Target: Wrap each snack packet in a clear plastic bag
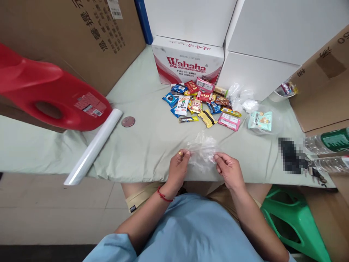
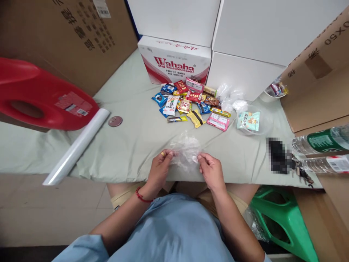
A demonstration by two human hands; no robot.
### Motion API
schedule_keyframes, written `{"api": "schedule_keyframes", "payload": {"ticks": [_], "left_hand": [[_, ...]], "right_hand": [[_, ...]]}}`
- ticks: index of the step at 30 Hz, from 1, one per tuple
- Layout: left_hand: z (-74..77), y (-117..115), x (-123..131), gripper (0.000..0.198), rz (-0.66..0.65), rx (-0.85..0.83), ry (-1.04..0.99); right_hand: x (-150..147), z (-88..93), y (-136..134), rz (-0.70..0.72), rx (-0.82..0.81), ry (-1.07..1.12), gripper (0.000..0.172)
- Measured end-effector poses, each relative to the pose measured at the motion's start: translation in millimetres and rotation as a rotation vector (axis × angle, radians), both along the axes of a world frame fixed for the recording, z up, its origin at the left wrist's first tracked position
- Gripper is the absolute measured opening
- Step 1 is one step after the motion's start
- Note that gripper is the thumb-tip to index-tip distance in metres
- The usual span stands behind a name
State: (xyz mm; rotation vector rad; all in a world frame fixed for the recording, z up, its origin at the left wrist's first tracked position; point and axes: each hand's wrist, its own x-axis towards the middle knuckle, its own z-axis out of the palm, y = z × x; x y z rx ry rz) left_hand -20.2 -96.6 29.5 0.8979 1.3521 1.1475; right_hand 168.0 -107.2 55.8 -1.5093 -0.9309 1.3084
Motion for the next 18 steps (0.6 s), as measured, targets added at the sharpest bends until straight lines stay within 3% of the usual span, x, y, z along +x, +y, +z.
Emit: {"api": "schedule_keyframes", "payload": {"ticks": [5, 13, 18], "left_hand": [[2.1, 7, -17, 0.035, 0.137, -0.030, -0.169], [3.3, 24, -43, 0.043, 0.336, 0.085, -0.196], [-5.7, 26, -52, 0.042, 0.316, 0.064, -0.104]], "right_hand": [[29, 2.5, 4, -0.026, -0.006, -0.044, 0.044], [58, 8.9, 2, -0.166, 0.152, -0.025, 0.032], [95, -2.8, 1, -0.108, 0.049, -0.239, 0.044]]}}
